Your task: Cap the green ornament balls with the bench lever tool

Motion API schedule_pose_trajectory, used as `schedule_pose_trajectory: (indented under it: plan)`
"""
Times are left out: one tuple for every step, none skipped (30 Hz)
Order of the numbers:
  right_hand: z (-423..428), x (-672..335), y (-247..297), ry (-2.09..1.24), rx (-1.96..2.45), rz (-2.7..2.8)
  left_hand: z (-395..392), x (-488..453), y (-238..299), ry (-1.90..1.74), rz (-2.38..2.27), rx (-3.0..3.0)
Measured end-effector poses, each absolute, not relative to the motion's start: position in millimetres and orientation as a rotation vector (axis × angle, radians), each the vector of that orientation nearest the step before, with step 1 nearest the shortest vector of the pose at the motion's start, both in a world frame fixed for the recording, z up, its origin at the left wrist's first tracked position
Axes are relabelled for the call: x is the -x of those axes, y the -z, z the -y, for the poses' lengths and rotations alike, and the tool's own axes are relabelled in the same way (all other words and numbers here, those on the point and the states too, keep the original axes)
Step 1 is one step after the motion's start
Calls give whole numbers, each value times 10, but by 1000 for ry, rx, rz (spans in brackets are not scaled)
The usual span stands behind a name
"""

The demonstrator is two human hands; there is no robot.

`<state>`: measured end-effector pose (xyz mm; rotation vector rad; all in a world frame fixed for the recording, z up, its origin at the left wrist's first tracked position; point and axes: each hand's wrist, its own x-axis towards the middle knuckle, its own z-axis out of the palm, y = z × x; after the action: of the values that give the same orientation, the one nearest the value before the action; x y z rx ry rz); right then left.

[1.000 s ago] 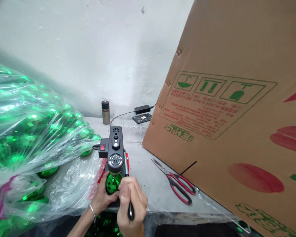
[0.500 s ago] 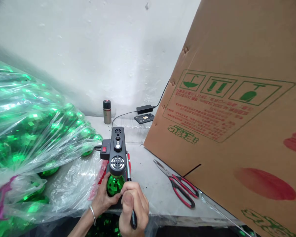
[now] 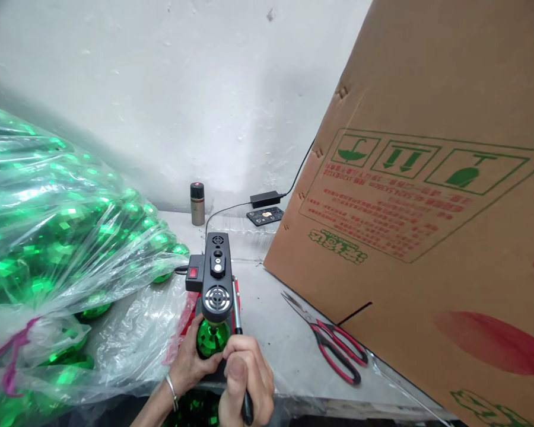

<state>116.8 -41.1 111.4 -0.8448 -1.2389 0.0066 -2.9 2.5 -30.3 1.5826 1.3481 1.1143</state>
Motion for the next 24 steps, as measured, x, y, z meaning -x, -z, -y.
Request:
schedule_pose_trajectory:
  plan:
    - [413, -1170, -1107, -9, 851, 1241, -25, 28, 305, -1116, -1354, -1577]
    - [414, -1173, -1099, -12, 858, 1244, -26, 27, 304, -1117, -1358, -1574]
    - [413, -1174, -1092, -10, 861, 1242, -26, 27, 300, -1117, -1361, -1572]
    - [410, -1175, -1085, -4, 857, 1240, -26, 28, 295, -1116, -1361, -1572]
    - [405, -1174, -1079, 4, 850, 1240, -27, 30, 288, -1113, -1358, -1575]
    - [400, -1172, -1075, 9, 845, 1239, -29, 32, 282, -1111, -1356, -1578]
    - [395, -1169, -1072, 16, 835, 1238, -30, 33, 278, -1109, -1354, -1582]
    - [390, -1165, -1069, 21, 824, 1235, -32, 33, 278, -1109, -1354, -1586]
    - [387, -1162, -1068, 21, 817, 1231, -34, 32, 282, -1110, -1354, -1588]
    - [385, -1159, -1068, 20, 814, 1226, -35, 28, 291, -1113, -1356, -1589]
    - [385, -1158, -1069, 17, 815, 1224, -37, 22, 305, -1118, -1359, -1588]
    - [388, -1159, -1072, 16, 816, 1227, -40, 15, 321, -1126, -1362, -1587]
    - [392, -1161, -1076, 18, 818, 1231, -42, 8, 338, -1135, -1364, -1585]
    - [397, -1163, -1082, 19, 823, 1233, -45, 1, 354, -1144, -1367, -1583]
    - [403, -1166, -1090, 17, 828, 1237, -48, -4, 365, -1149, -1368, -1584]
    - [409, -1166, -1100, 15, 834, 1234, -50, -6, 371, -1149, -1370, -1586]
    - [415, -1162, -1112, 6, 843, 1231, -53, -6, 370, -1146, -1375, -1589]
    - [418, -1153, -1124, -3, 849, 1221, -54, -4, 363, -1139, -1382, -1594]
    - [419, -1138, -1137, -20, 858, 1212, -54, -1, 351, -1129, -1391, -1598]
    - [418, -1117, -1149, -31, 861, 1193, -54, 2, 338, -1120, -1397, -1601]
    - [416, -1092, -1160, -32, 857, 1161, -53, 4, 324, -1112, -1400, -1604]
    - [416, -1063, -1169, -25, 842, 1123, -52, 4, 315, -1106, -1400, -1607]
    - [419, -1033, -1176, -21, 830, 1087, -51, 0, 312, -1101, -1398, -1609]
    - [427, -1005, -1182, -27, 830, 1051, -52, -7, 316, -1099, -1395, -1612]
